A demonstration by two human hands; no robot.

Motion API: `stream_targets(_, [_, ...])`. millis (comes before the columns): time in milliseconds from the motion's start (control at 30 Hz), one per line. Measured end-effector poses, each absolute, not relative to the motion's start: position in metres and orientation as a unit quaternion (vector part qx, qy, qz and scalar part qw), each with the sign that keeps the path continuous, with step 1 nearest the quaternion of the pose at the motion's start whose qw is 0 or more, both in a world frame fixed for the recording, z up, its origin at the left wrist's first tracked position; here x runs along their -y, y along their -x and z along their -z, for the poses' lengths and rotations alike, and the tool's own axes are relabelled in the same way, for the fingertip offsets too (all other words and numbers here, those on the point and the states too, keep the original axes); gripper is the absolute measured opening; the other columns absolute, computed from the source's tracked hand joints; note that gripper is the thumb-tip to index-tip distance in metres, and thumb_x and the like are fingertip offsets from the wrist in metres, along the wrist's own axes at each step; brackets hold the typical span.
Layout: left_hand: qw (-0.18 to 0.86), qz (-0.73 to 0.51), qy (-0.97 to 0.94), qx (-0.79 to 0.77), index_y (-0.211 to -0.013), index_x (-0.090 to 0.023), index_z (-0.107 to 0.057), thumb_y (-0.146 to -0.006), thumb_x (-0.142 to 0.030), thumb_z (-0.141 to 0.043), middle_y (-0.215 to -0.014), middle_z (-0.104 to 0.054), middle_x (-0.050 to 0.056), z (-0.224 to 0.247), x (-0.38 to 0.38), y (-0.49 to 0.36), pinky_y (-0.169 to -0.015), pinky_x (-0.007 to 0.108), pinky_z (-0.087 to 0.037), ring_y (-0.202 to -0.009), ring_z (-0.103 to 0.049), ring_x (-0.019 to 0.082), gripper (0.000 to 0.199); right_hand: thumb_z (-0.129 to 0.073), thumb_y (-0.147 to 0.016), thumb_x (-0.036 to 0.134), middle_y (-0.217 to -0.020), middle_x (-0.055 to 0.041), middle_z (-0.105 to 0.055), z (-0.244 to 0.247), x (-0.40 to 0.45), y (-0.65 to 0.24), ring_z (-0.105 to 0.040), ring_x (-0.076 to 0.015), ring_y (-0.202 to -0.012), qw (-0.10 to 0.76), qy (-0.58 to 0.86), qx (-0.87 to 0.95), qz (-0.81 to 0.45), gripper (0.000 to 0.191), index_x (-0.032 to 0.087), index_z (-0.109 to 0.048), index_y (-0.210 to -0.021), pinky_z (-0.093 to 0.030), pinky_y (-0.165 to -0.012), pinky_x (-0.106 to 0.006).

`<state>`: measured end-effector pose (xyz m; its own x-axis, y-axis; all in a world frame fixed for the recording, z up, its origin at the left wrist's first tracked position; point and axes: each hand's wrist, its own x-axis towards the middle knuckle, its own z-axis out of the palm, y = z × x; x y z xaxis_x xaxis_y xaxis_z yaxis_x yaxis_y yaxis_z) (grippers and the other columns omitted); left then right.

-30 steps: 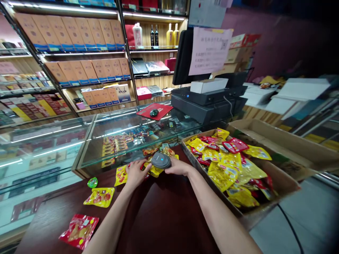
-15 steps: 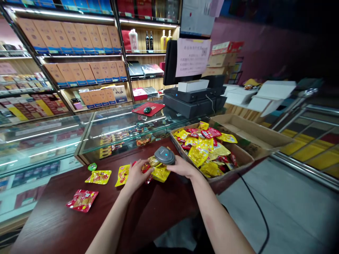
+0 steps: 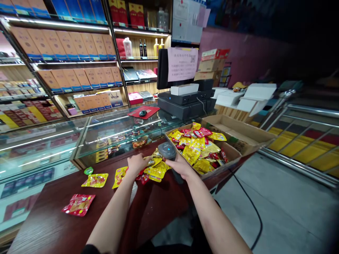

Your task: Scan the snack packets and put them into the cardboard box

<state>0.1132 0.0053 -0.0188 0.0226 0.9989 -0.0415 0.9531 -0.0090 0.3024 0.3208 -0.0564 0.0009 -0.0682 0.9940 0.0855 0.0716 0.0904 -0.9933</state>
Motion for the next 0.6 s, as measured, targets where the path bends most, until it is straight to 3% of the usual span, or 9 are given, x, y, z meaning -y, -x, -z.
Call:
stream_targets(167, [0.208,-0.136,-0.654,-0.715,-0.11,-0.017,-0.062,-0.055,-0.053,-0.075,-0.109,-0.066,0.018,0.033,-0.025,-0.117,-0.088,0.042,-0.038,-0.104,-0.059,0.036,0.067,-0.061,-0.065,0.018,-0.099,-0.0049,-0.071,-0.003,0.057,-0.314,-0.063,-0.0223,-0.097,0.46,0.462,0.556,-0.515,0.035,0.016,-0.069,-0.099,-0.046,-0.09,-0.036])
stream_targets(267, [0.274,-0.197,-0.638,-0.692,-0.1,-0.017,-0.068,-0.054,-0.044,-0.077,-0.097,-0.07,0.013,0.036,-0.025,-0.107,-0.074,0.03,-0.043,-0.09,-0.064,0.029,0.054,-0.061,-0.065,0.018,-0.097,-0.0049,-0.072,-0.003,0.059,-0.314,-0.065,-0.0221,-0.094,0.455,0.463,0.547,-0.528,0.034,0.016,-0.07,-0.097,-0.047,-0.089,-0.037])
stream_targets(400, [0.377,-0.291,-0.619,-0.624,-0.084,-0.016,-0.072,-0.059,-0.036,-0.074,-0.072,-0.07,0.007,0.029,-0.018,-0.095,-0.057,0.024,-0.042,-0.065,-0.064,0.02,0.032,-0.062,-0.063,0.016,-0.097,-0.0036,-0.072,-0.004,0.056,-0.314,-0.064,-0.0222,-0.096,0.459,0.476,0.542,-0.518,0.037,0.017,-0.07,-0.099,-0.046,-0.091,-0.037])
stream_targets(600, [0.523,-0.414,-0.554,-0.498,-0.068,-0.015,-0.058,-0.054,-0.034,-0.08,-0.06,-0.064,0.0,0.007,-0.006,-0.098,-0.051,0.019,-0.042,-0.051,-0.056,0.009,0.032,-0.062,-0.061,0.013,-0.094,-0.003,-0.072,-0.015,0.047,-0.313,-0.064,-0.0218,-0.097,0.482,0.419,0.504,-0.581,0.036,0.018,-0.07,-0.095,-0.046,-0.091,-0.036])
